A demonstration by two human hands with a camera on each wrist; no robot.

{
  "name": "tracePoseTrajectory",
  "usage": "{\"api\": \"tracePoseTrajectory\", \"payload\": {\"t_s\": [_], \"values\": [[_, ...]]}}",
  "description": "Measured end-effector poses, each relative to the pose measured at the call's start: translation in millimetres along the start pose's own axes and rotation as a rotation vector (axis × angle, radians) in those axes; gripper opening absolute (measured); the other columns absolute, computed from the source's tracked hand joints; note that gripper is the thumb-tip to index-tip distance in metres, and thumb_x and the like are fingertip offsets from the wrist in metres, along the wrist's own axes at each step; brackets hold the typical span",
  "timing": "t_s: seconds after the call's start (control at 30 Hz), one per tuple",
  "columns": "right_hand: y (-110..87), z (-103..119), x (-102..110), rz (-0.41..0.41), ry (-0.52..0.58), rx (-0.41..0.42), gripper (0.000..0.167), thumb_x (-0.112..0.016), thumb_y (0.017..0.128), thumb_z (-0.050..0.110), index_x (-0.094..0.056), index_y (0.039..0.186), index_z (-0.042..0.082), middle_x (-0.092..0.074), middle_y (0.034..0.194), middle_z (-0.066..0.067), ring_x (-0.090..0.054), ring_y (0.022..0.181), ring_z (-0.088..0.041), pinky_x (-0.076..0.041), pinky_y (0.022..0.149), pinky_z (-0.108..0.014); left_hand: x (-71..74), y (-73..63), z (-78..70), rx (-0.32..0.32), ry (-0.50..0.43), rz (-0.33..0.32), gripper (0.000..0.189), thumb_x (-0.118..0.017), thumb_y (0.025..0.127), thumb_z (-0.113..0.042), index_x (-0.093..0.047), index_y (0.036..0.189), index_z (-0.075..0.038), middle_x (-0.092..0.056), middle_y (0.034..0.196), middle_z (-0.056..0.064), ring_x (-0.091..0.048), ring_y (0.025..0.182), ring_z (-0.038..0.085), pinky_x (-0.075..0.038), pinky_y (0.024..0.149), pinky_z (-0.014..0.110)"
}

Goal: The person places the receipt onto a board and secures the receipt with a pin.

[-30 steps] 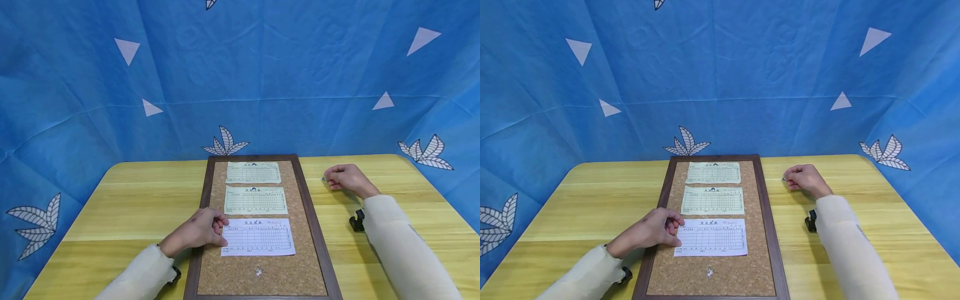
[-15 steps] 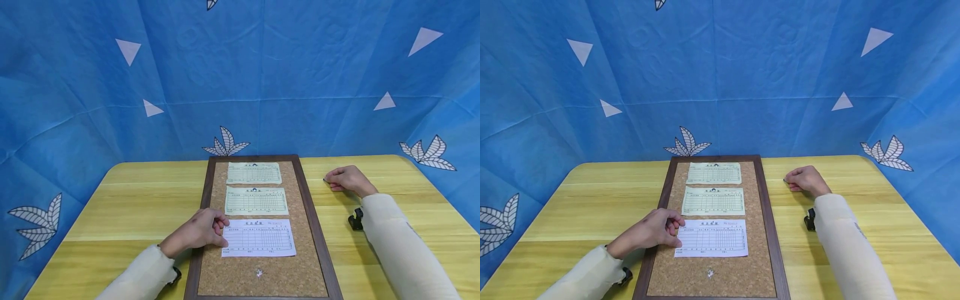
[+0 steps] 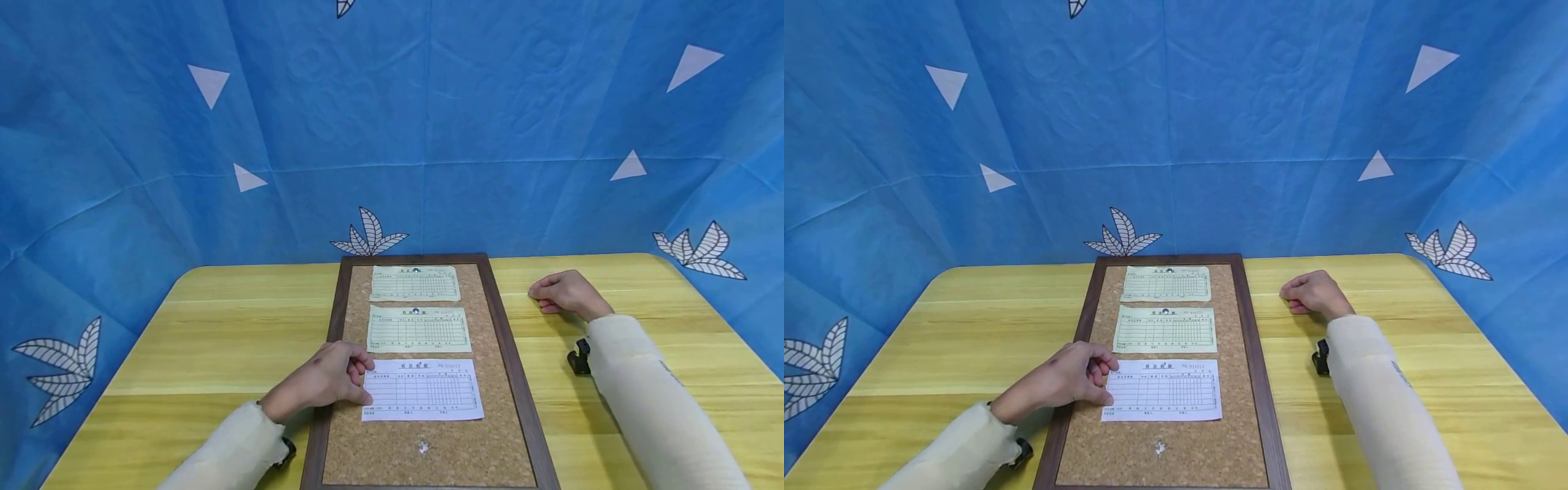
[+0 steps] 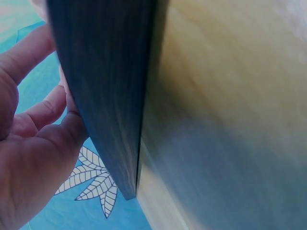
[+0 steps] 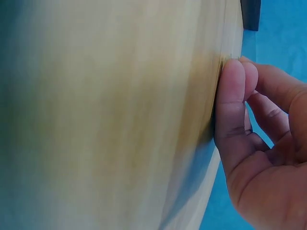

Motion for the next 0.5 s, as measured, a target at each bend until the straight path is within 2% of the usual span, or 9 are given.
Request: {"api": "tracePoseTrajectory", "payload": {"t_s": [0.3,0.5], "values": [[-1.9,3.2,-2.9,0.019,0.01,-0.003,0.034,-0.055,0.102,0.009,-0.056,0.126,-0.016,-0.064,0.09,-0.007,-0.065,0.075,-0.01,-0.058,0.071,-0.029,-0.2,0.1,-0.5,-0.002,0.024,0.004,0.037,-0.087,0.071,0.006,-0.065,0.099,-0.001,-0.055,0.083,0.006,-0.051,0.074,0.017,-0.046,0.069,0.03],[-1.8,8.4,-5.6,0.028,0.017,0.036,0.032,-0.052,0.103,0.008,-0.056,0.122,-0.018,-0.066,0.095,-0.01,-0.066,0.079,-0.009,-0.058,0.076,-0.029,0.2,0.3,-0.4,-0.001,0.033,0.001,0.037,-0.088,0.07,0.005,-0.065,0.099,-0.001,-0.055,0.083,0.006,-0.051,0.074,0.017,-0.046,0.068,0.03]]}}
Point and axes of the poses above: each hand's wrist, its own y-axis towards the middle knuckle, its own x-axis out of the back of the hand, z = x × y, the point moved 10 cm from there along y, towards the middle knuckle
